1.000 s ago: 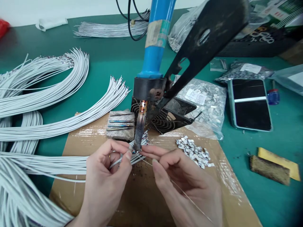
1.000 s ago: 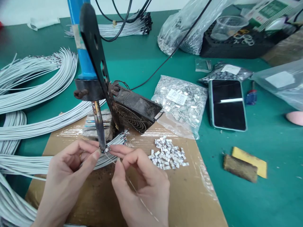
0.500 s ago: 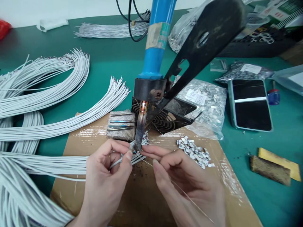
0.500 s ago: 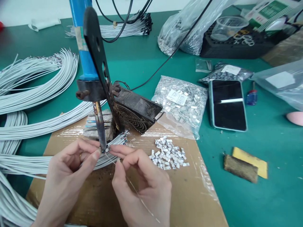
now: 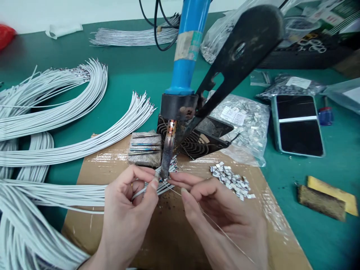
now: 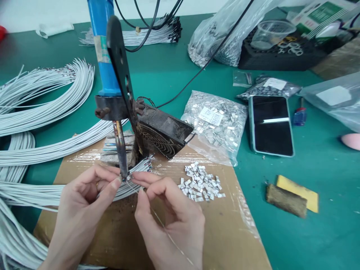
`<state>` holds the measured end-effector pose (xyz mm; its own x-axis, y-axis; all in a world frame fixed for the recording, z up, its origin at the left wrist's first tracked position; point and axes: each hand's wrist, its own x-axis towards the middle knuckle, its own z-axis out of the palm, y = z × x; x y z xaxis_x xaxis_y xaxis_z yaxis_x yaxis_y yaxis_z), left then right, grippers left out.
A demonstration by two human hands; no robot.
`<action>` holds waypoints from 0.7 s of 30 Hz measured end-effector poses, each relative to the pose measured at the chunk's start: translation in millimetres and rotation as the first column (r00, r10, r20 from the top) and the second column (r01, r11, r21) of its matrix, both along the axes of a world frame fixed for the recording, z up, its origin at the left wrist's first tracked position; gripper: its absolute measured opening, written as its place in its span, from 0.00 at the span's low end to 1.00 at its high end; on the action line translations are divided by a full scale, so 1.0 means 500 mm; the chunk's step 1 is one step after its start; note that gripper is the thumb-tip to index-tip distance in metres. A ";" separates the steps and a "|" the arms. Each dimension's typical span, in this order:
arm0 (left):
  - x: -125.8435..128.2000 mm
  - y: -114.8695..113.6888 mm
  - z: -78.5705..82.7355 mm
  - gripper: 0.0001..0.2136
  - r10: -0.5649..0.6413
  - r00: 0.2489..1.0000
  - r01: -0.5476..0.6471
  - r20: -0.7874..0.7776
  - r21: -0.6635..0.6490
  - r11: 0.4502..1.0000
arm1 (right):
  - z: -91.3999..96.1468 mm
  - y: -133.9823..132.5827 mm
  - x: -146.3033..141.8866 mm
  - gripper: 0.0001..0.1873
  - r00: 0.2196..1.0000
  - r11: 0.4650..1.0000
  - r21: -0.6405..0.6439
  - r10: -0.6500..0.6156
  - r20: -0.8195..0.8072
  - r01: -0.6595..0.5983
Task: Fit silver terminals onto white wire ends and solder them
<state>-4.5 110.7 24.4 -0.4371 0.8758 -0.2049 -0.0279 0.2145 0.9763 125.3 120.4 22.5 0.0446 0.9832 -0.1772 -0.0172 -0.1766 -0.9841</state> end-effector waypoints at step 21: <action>-0.002 0.000 0.005 0.07 0.011 1.000 -0.011 -0.003 -0.005 1.000 | 0.002 -0.001 -0.004 0.13 0.999 1.000 -0.020 -0.020 -0.033 0.019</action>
